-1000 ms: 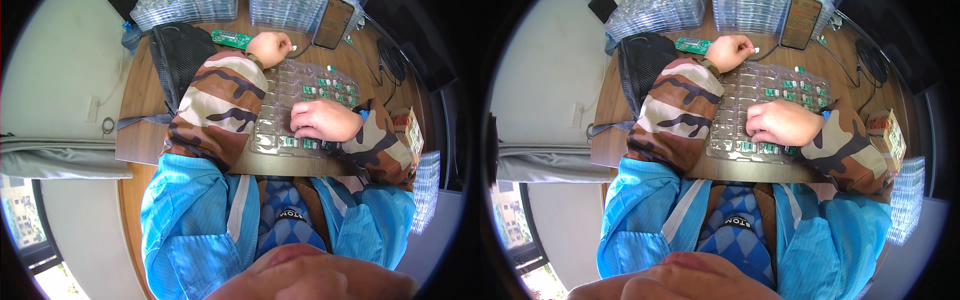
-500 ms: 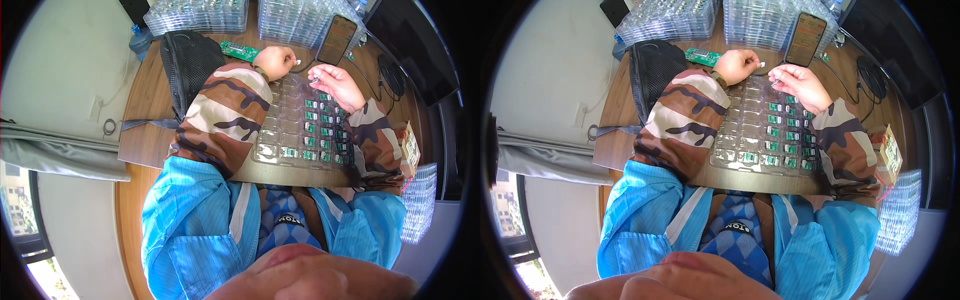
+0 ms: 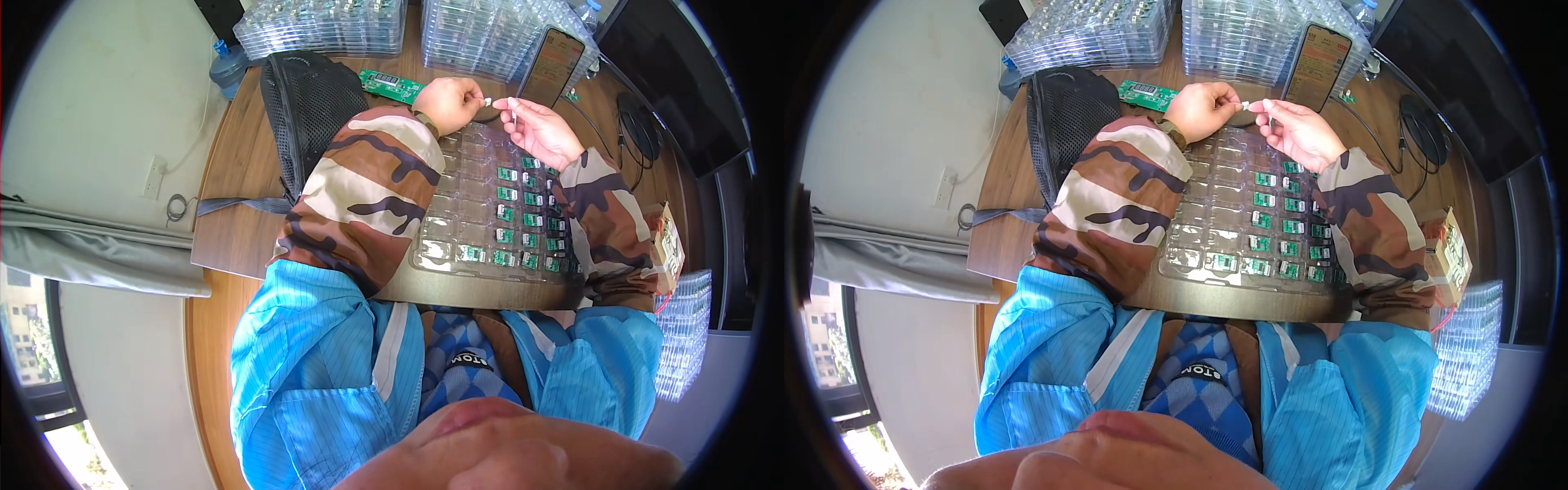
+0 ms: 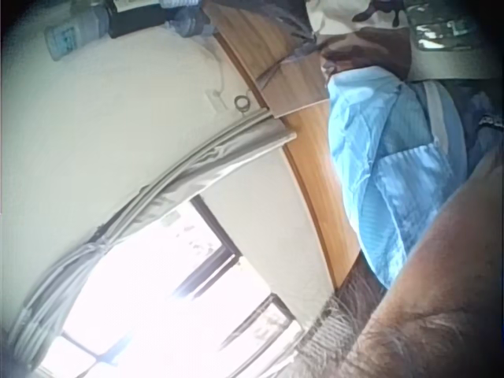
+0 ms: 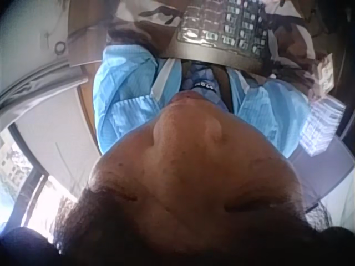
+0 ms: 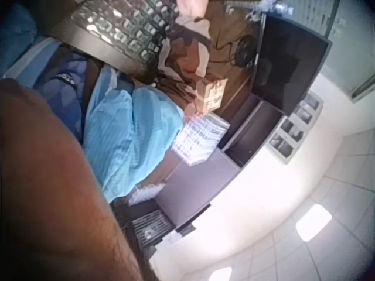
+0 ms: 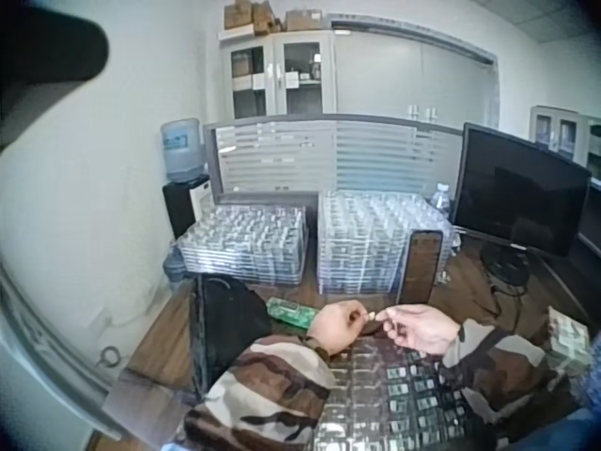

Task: The user is picking small electronic components from containers and placing them onto a grid-like circuit board tray.

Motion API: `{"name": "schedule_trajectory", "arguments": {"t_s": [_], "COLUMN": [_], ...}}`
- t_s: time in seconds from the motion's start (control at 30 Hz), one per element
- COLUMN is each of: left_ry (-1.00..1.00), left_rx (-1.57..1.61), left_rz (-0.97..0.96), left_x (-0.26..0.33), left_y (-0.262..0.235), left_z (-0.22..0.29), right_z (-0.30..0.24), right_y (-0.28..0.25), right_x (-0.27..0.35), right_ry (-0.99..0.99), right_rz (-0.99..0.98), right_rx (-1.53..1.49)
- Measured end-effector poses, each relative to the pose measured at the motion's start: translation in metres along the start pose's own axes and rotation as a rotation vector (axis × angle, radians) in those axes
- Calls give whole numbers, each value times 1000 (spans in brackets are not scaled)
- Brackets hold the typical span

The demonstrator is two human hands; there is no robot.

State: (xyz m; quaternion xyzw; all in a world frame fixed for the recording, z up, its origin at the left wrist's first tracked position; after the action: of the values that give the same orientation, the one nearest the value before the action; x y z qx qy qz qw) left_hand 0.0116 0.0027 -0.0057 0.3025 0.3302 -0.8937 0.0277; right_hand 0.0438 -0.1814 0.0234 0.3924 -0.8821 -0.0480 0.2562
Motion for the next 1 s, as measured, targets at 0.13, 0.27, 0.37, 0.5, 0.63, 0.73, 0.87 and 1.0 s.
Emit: {"name": "schedule_trajectory", "arguments": {"t_s": [0.13, 0.27, 0.37, 0.5, 0.63, 0.73, 0.87, 1.0], "left_ry": [-12, -25, -28, -47, -43, -31, -3, 1], "left_rx": [32, 40, 28, 23, 30, 54, 79, 97], "left_rz": [24, 22, -12, 29, 31, 31, 25, 19], "left_x": [-1, -2, -3, 1, 1, -1, -2, 0], "left_y": [1, 2, 4, 0, -1, 0, 1, 0], "left_z": [0, 0, -1, 0, -1, 0, 2, 1], "right_z": [0, 0, 0, -2, -1, -3, -4, -3], "right_y": [-4, -7, -4, 6, -2, -1, -3, 4], "right_x": [-2, -5, -3, -3, -8, -9, -16, -24], "right_ry": [7, 27, -16, -56, -99, -122, -122, -127], "right_rz": [48, 59, 86, 153, 172, 189, 266, 318], "right_rx": [77, 87, 187, 209, 172, 165, 215, 334]}}
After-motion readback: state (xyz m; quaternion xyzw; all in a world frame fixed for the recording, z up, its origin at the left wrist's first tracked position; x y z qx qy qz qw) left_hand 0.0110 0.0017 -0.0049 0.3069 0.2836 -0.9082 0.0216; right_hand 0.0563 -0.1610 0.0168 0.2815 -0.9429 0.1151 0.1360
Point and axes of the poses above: each hand's wrist, its own x-axis away from the middle knuckle, its own y-axis out of the palm, z = x × y, the point moved 1 cm from there along -x, towards the middle knuckle, and after that the axes turned 10 degrees about y, right-handed, at the moved point
